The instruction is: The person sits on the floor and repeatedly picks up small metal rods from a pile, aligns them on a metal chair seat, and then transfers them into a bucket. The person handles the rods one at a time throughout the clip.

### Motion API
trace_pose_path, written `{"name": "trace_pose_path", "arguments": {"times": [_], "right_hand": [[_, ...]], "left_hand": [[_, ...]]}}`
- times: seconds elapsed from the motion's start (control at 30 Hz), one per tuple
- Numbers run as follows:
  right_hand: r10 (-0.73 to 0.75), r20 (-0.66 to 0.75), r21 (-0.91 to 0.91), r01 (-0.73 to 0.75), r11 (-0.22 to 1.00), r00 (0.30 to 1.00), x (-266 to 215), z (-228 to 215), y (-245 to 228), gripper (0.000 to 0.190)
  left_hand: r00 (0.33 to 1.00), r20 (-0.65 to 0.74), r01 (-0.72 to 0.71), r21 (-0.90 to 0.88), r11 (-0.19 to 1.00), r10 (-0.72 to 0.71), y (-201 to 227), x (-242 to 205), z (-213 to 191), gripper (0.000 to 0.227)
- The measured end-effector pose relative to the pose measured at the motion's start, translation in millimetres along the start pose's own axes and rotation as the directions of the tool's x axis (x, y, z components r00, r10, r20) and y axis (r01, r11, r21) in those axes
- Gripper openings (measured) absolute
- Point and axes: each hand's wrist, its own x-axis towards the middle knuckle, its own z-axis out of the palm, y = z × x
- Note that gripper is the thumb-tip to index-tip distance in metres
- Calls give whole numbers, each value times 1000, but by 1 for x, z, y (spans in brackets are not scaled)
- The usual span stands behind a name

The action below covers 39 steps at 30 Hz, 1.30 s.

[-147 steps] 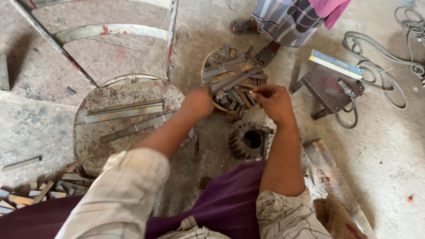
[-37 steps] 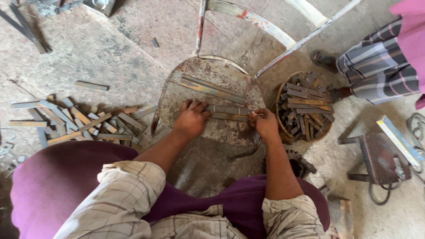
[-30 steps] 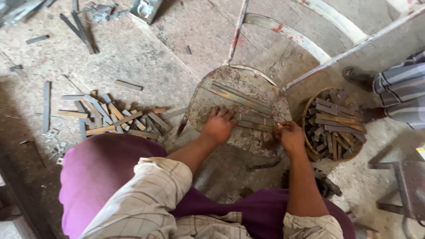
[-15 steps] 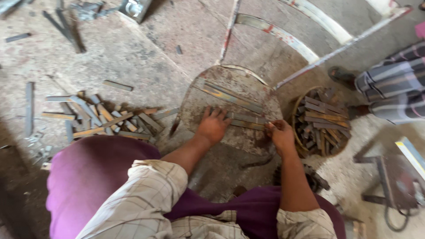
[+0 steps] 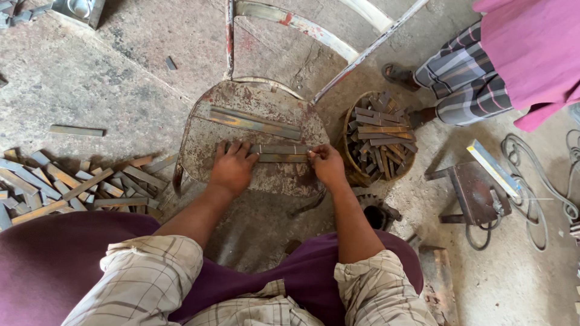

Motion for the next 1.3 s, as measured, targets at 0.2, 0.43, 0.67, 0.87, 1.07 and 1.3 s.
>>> {"name": "trace_pose_path", "arguments": {"times": [0.2,0.43,0.67,0.87,1.07,1.3], "right_hand": [[-124,-62,-145,114,983,990,-4,4,2,20],[-255,-77,-241,230,943,964,-16,12,-1,16],[-310,-118,-267,270,925,943,-22,16,-14,15],[-540,-70,-331,491,806,839,-19,21,-9,11],[-503,-15,-347,467,813,864,-16,26,-11,13],[-613,66,-506,556,659,787,-8,27,-13,12]], "left_hand": [[1000,29,-2,29,1000,1,1,0,-6,36],[999,-25,-24,-6,1000,24,-1,-3,-6,32],[999,-45,-31,-19,999,30,-1,-4,-6,28],[1000,15,-27,15,1000,26,-1,-4,-9,31],[999,48,-8,11,1000,7,0,-1,-11,34],[999,38,-5,-21,1000,5,-1,-2,-11,31]]}}
